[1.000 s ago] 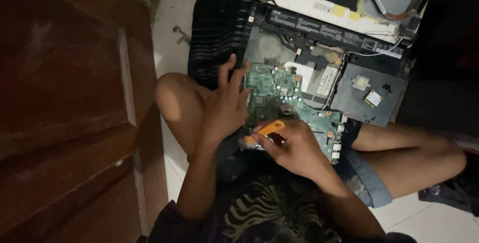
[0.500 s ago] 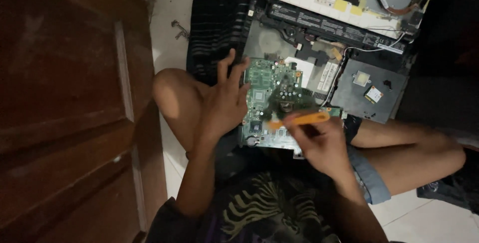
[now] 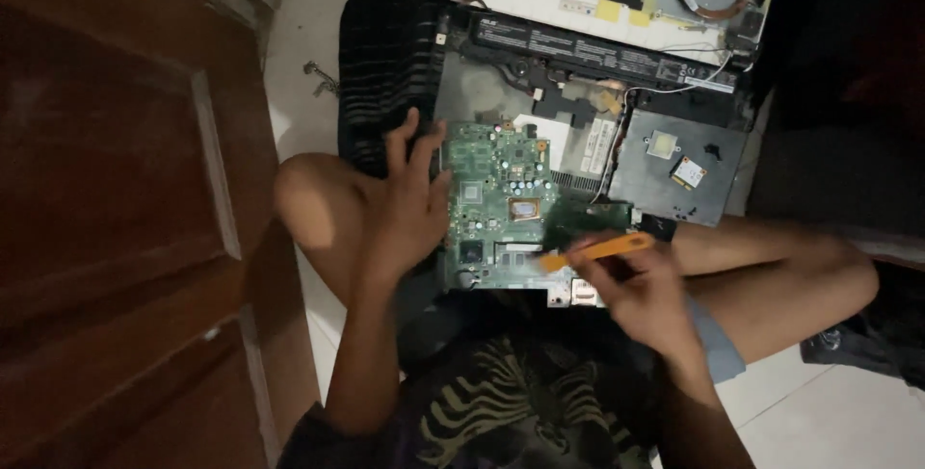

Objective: Disassembling a laptop to remove the motherboard and other internal components for repair.

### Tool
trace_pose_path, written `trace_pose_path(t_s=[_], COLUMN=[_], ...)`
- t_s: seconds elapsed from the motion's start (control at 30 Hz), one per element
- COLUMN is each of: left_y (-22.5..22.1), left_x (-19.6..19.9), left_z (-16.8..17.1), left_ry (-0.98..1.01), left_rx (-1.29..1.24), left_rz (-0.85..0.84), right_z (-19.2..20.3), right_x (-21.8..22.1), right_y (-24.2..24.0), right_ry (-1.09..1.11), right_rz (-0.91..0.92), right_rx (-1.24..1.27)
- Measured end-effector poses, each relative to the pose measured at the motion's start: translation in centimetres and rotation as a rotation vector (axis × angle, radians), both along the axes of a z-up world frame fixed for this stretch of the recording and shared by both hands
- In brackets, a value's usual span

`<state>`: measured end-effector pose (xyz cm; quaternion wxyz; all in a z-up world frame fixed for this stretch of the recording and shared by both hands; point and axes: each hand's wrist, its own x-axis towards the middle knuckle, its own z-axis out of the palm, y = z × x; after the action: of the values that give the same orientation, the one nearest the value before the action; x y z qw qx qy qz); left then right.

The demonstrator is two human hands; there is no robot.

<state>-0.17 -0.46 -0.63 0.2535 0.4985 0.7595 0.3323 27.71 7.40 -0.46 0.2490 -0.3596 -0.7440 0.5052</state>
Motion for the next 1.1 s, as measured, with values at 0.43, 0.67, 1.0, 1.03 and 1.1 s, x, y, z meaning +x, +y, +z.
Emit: trace_pose_path(t_s=[0.43, 0.67, 1.0, 1.03, 1.1], left_y=[0.4, 0.5, -1.5, -2.2, -3.6], left_x=[0.3, 0.2, 1.1, 1.5, 2.0], left_z=[1.1, 1.3, -0.8, -1.4, -2.7], left_ry=[-0.093, -0.113, -0.080, -0.079, -0.098], left_rx=[-0.095, -0.123, -0.016, -0.021, 0.050], left_rz=[-0.010, -0.004, 0.155, 0.148, 0.364], right_z=[1.3, 1.4, 0.0, -1.2, -3.9], right_x=[4.7, 7.9, 5.1, 5.5, 5.9], right_y=[1.1, 2.2, -3.0, -3.5, -4.6], right_ry=[0.011, -0.045, -0.346, -0.345, -0.104], right_rz=[-0.092, -0.313, -0.516, -0.522, -0.504], right_rx=[-0.095, -0.085, -0.642, -0.647, -0.608])
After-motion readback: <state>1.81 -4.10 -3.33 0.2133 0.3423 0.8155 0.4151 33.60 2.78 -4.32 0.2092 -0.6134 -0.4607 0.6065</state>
